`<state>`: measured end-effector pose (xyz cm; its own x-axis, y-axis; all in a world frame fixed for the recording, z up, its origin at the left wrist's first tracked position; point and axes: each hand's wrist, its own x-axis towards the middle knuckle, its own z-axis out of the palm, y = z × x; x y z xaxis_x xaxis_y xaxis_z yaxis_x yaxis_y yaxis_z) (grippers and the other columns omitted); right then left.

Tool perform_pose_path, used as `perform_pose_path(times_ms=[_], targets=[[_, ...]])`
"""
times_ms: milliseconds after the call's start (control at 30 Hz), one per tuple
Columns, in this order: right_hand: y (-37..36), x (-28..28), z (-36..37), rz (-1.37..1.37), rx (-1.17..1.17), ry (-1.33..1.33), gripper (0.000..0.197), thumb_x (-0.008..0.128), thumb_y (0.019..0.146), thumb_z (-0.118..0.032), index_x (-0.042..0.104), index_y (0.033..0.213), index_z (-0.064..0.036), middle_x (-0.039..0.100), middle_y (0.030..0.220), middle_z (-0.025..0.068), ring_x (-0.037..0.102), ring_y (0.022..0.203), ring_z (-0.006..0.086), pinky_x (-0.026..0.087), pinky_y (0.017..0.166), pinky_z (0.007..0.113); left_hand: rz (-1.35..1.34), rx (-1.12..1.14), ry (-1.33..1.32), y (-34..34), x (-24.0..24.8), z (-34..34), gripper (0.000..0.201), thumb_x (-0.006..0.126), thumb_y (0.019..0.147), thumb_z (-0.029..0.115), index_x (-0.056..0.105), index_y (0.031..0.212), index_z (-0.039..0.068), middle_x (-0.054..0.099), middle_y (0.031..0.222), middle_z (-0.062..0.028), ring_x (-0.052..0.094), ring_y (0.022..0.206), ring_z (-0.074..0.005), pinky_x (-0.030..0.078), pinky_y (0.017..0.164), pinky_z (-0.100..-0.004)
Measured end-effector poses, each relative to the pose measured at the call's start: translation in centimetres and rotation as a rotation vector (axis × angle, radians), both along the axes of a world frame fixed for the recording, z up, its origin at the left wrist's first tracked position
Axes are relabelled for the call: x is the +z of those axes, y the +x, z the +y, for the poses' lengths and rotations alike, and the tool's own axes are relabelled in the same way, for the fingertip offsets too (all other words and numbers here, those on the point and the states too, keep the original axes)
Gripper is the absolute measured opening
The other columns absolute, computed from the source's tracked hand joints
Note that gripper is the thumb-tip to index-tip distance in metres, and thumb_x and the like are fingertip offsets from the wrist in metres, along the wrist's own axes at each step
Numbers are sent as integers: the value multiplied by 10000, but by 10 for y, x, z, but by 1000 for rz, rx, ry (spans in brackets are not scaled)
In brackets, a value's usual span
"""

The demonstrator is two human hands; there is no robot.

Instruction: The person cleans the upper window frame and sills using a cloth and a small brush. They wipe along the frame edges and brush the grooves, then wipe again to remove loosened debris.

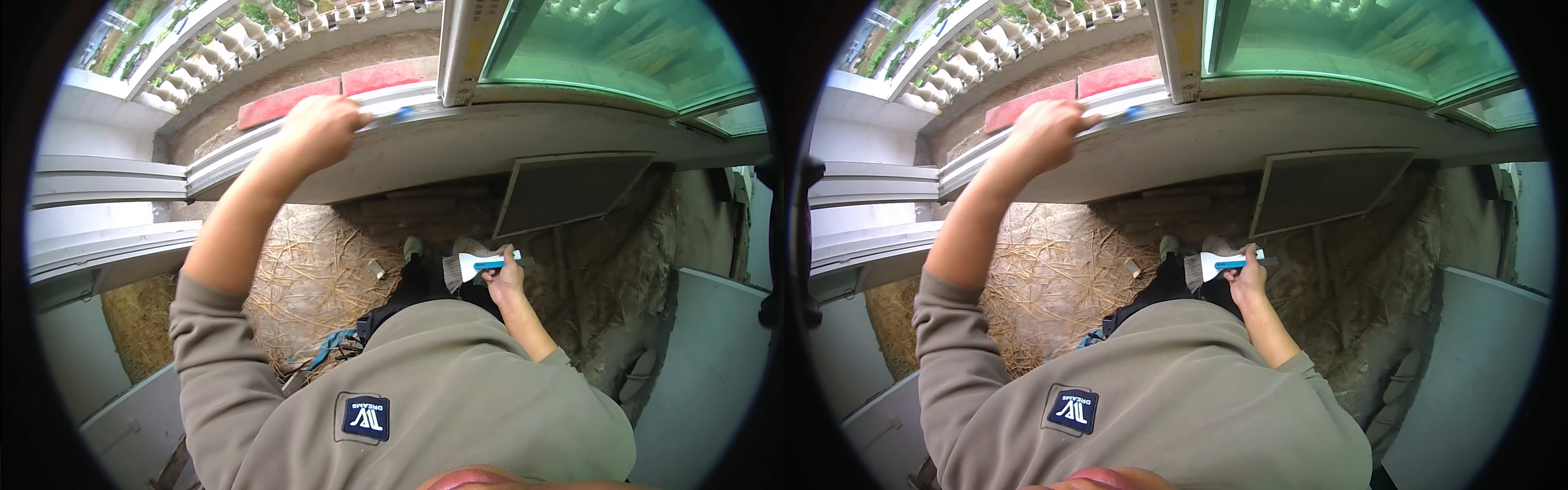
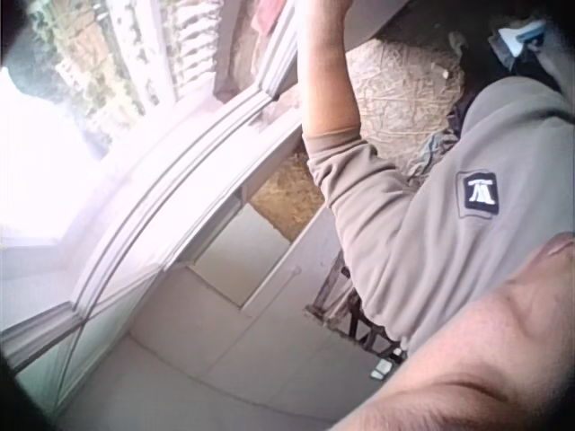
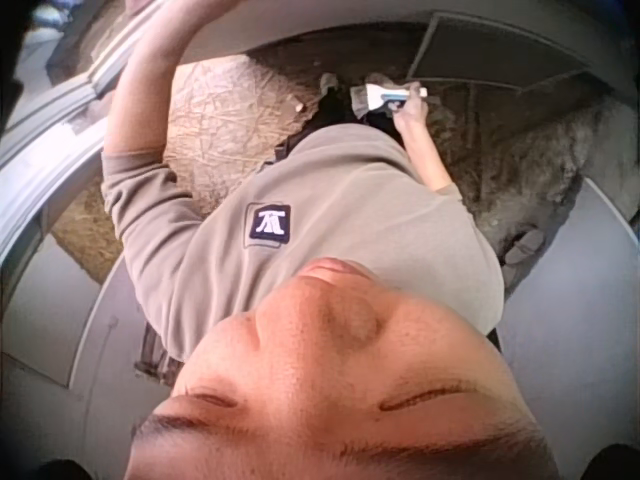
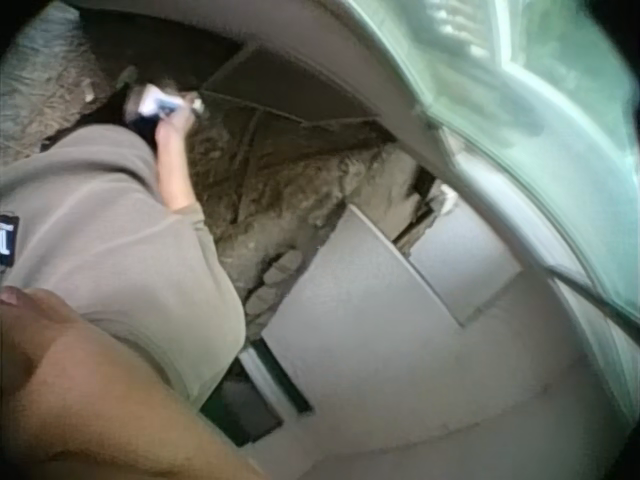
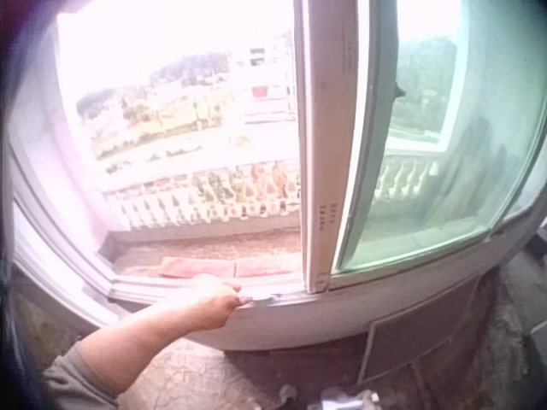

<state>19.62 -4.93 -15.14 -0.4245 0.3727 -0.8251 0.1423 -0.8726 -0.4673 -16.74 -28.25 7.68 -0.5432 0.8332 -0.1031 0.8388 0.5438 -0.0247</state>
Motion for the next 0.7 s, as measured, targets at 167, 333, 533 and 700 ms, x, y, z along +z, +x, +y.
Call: perform_pose_path(times_ms=[167,333,533,700], targets=[[4,-5,2,31,-1,-25,336,543,1069,-432,545,895,-144,523,759,16,435,613,140,347,509,286,144,301,-682,-4,73,-166,255,556,913,46,778,995,141,708,859,-123,715,867,-321,564,755,-453],[4,-6,2,49,8,-47,340,555,1063,-439,549,896,-142,514,750,6,432,603,130,340,506,280,274,305,-422,26,89,-142,289,591,887,42,799,1029,183,740,896,-100,742,901,-282,580,754,-419],[6,-1,3,27,-16,-33,325,564,1062,-425,552,917,-134,507,762,15,438,617,142,352,502,290,174,-94,213,44,19,64,409,580,886,18,748,1182,245,704,894,-36,706,771,-248,568,619,-396],[15,-5,-1,4,-67,-29,327,546,1072,-420,540,928,-127,498,755,19,449,589,135,360,492,288,125,-110,-102,48,6,158,358,555,954,84,692,1253,223,715,970,-54,730,858,-242,605,670,-391]])
